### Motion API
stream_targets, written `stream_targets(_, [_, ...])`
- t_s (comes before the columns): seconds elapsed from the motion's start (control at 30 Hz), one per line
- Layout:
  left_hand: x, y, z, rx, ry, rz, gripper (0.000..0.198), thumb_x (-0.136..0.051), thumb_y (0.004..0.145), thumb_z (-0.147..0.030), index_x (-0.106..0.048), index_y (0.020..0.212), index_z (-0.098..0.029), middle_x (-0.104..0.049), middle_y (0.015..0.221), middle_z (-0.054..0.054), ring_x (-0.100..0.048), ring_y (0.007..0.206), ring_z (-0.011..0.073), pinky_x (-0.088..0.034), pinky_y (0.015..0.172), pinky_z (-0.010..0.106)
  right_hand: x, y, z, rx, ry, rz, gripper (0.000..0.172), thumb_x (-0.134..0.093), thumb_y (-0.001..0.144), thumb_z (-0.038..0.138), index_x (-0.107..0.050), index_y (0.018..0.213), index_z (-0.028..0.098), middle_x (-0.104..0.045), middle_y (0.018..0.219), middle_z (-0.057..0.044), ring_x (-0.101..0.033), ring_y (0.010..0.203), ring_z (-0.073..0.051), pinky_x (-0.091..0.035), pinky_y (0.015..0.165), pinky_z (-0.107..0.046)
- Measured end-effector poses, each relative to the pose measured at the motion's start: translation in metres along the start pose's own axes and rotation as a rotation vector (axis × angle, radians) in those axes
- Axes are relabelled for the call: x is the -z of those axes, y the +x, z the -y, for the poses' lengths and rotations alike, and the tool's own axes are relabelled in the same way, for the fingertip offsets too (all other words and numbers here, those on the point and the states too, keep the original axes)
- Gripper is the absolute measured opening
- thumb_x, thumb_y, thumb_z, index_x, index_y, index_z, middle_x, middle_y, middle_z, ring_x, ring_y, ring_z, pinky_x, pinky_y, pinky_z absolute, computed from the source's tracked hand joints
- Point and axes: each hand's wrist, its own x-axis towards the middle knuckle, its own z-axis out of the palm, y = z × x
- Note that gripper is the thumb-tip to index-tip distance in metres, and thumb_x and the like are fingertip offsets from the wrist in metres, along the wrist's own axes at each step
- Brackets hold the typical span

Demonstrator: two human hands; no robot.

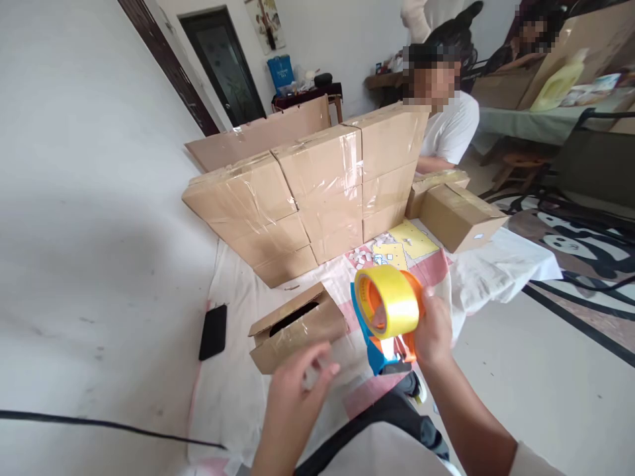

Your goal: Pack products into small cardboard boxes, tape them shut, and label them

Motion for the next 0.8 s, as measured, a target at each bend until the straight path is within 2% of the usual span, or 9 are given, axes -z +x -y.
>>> stream_targets(0.07, [0.014,0.013,-0.016,-0.221,-0.058,-0.198,0.086,-0.074,0.082,-0.061,-0.041,0.156,-0.032,-0.039,0.164,0.012,-0.046,0.145,0.0362,-0.047,0.109,0.048,-0.002,-0.008,0.0,-0.075,-0.008,0.108,0.052,-0.068,0.079,0.07,-0.063,0.059,0.022,-0.059,0.052,-0.003,-0.054,0.044,-0.019,-0.047,0.042,-0.034])
stream_targets(0.13, [0.017,0.031,-0.028,-0.395,-0.1,-0.131,0.111,-0.077,0.077,-0.065,-0.014,0.164,-0.037,-0.005,0.175,0.009,-0.016,0.159,0.038,-0.032,0.123,0.055,-0.008,-0.017,0.0,-0.147,0.022,0.239,0.051,-0.067,0.08,0.07,-0.066,0.061,0.023,-0.061,0.053,-0.004,-0.057,0.046,-0.021,-0.049,0.043,-0.035])
stream_targets(0.17, [0.014,0.039,-0.031,-0.445,-0.144,-0.034,0.111,-0.074,0.078,-0.068,-0.009,0.164,-0.039,0.0,0.175,0.007,-0.01,0.16,0.0369,-0.028,0.125,0.056,-0.011,-0.021,0.0,-0.19,0.035,0.308,0.049,-0.066,0.082,0.069,-0.068,0.065,0.023,-0.063,0.056,-0.004,-0.06,0.05,-0.022,-0.051,0.046,-0.035])
stream_targets(0.27, [0.003,0.058,-0.03,-0.477,-0.34,0.2,0.103,-0.064,0.081,-0.073,-0.012,0.164,-0.04,-0.006,0.175,0.006,-0.012,0.16,0.0343,-0.024,0.128,0.053,-0.018,-0.034,0.0,-0.267,0.055,0.508,0.057,-0.057,0.086,0.075,-0.073,0.077,0.021,-0.068,0.063,-0.007,-0.068,0.061,-0.026,-0.057,0.054,-0.038])
stream_targets(0.4, [-0.01,0.062,-0.018,-0.424,-0.488,0.234,0.103,-0.061,0.081,-0.077,-0.017,0.164,-0.036,-0.012,0.174,0.008,-0.016,0.159,0.0348,-0.029,0.127,0.05,-0.017,-0.042,-0.008,-0.234,0.02,0.638,0.065,-0.052,0.087,0.081,-0.073,0.084,0.019,-0.068,0.064,-0.006,-0.071,0.066,-0.025,-0.06,0.062,-0.037])
stream_targets(0.53, [-0.026,0.046,-0.009,-0.306,-0.462,0.028,0.095,-0.067,0.084,-0.069,-0.029,0.162,-0.029,-0.027,0.17,0.011,-0.024,0.158,0.0331,-0.032,0.125,0.048,-0.014,-0.029,-0.019,-0.155,-0.039,0.492,0.053,-0.063,0.087,0.072,-0.07,0.076,0.021,-0.065,0.061,-0.003,-0.07,0.064,-0.022,-0.06,0.062,-0.034])
stream_targets(0.63, [-0.045,0.021,-0.005,-0.084,-0.618,-0.139,0.082,-0.066,0.089,-0.062,-0.038,0.157,-0.024,-0.047,0.158,0.017,-0.056,0.138,0.031,-0.052,0.108,0.043,-0.015,-0.011,-0.024,-0.014,-0.013,0.285,0.052,-0.065,0.085,0.072,-0.068,0.076,0.021,-0.065,0.063,-0.002,-0.072,0.071,-0.023,-0.061,0.063,-0.033])
stream_targets(0.73, [-0.058,-0.003,-0.004,0.13,-0.663,-0.104,0.059,-0.071,0.088,-0.053,-0.059,0.136,-0.02,-0.077,0.109,0.011,-0.074,0.093,0.0224,-0.059,0.09,0.038,-0.021,0.004,-0.027,0.058,0.003,0.129,0.052,-0.058,0.089,0.071,-0.068,0.084,0.02,-0.066,0.069,-0.002,-0.074,0.081,-0.023,-0.062,0.068,-0.033])
stream_targets(0.8, [-0.06,-0.011,-0.004,0.189,-0.595,-0.109,0.041,-0.073,0.087,-0.045,-0.068,0.12,-0.021,-0.076,0.082,0.002,-0.07,0.078,0.0177,-0.056,0.087,0.035,-0.025,0.008,-0.028,0.032,0.02,0.124,0.056,-0.053,0.091,0.073,-0.068,0.089,0.019,-0.066,0.071,-0.003,-0.075,0.084,-0.024,-0.063,0.068,-0.034])
